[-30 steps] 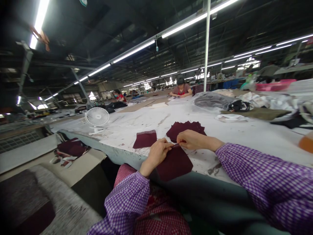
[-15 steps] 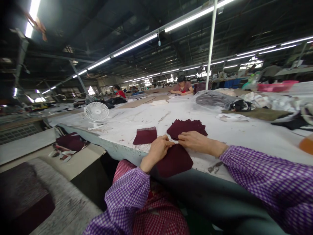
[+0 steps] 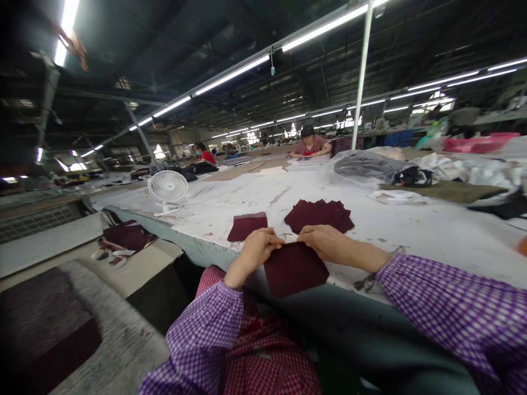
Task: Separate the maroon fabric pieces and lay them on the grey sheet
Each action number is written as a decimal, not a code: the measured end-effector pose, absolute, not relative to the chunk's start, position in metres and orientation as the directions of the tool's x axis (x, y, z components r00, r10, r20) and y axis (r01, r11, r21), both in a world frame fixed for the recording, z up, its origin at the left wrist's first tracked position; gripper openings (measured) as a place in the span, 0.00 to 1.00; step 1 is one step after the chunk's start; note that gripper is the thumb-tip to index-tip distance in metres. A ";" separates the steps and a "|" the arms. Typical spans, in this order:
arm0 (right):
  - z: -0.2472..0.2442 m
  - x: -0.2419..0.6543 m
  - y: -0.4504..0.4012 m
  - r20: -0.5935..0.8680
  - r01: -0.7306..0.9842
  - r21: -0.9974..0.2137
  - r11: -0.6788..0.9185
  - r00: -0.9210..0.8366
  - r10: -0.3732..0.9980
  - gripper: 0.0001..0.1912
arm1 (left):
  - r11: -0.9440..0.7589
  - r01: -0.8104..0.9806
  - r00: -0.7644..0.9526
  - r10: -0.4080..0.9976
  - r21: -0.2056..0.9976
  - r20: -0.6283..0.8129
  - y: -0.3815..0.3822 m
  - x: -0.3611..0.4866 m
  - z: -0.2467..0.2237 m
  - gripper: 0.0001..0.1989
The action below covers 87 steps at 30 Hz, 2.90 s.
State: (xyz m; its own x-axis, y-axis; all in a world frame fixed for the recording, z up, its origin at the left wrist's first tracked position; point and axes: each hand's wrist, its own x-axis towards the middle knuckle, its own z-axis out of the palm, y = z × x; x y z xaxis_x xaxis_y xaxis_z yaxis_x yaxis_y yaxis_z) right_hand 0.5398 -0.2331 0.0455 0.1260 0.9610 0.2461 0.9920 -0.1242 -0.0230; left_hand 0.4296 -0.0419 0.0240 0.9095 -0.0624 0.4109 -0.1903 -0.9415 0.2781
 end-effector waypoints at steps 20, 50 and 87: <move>0.060 0.521 -0.206 0.021 0.858 0.513 0.000 -0.012 1.000 0.31 | -0.835 -0.258 0.879 0.006 0.486 0.477 -0.014 0.420 0.011 0.08; 0.070 0.520 -0.179 -0.034 0.947 0.297 -0.127 0.143 0.989 0.23 | -0.911 -0.052 0.848 0.177 0.410 0.500 0.020 0.404 0.011 0.11; 0.078 0.561 -0.080 0.155 0.983 -0.071 -0.172 0.181 0.971 0.13 | -0.759 0.122 0.809 0.450 0.640 0.379 0.026 0.430 0.015 0.03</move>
State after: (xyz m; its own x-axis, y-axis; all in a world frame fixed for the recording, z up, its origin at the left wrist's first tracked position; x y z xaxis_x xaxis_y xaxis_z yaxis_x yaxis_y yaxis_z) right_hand 0.5609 -0.0798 0.0778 0.1808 0.9712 0.1550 0.9826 -0.1716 -0.0708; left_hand 0.4303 0.0259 0.0147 0.8090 0.4495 0.3788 0.1219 -0.7586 0.6400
